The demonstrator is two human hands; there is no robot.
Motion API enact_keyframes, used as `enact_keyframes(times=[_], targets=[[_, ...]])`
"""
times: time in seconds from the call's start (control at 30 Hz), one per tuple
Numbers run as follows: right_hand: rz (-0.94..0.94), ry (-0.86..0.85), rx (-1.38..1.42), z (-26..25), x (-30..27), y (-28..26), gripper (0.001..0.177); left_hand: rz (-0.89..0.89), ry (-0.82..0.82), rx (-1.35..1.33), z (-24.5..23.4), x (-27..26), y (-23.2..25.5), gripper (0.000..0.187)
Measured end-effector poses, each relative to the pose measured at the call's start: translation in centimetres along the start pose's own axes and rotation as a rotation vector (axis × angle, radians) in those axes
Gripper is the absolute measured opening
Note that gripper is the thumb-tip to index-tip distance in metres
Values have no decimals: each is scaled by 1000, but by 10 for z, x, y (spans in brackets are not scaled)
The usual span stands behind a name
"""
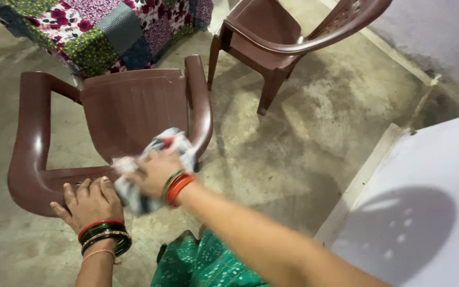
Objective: The person wipes a brown plastic chair with a cloth, cleaning the seat, backrest, and armrests. The person then moves to a second brown plastic chair and wipes its seat and backrest.
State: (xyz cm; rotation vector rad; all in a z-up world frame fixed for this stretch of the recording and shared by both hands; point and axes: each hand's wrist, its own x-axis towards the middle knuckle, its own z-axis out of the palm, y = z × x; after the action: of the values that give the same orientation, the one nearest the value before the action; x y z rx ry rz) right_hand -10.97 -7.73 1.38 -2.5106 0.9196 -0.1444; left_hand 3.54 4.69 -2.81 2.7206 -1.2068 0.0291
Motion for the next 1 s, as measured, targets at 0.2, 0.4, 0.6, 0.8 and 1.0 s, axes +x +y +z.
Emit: enact_keyframes(times=[0.2,0.4,0.6,0.8,1.0], targets=[[-179,152,150,14,-14,-1,41,107,86,-21,7,0,-16,44],[59,197,49,-2,-12,75,37,120,113,-8,-5,-3,-1,40],[-8,158,44,11,-14,-24,56,95,119,11,5,-2,-9,39],[-246,55,238,1,-2,15,49,186,131,-69,-5,13,-28,46],[139,-10,22,6,17,20,44,19,-114,33,-28,34,-17,47]])
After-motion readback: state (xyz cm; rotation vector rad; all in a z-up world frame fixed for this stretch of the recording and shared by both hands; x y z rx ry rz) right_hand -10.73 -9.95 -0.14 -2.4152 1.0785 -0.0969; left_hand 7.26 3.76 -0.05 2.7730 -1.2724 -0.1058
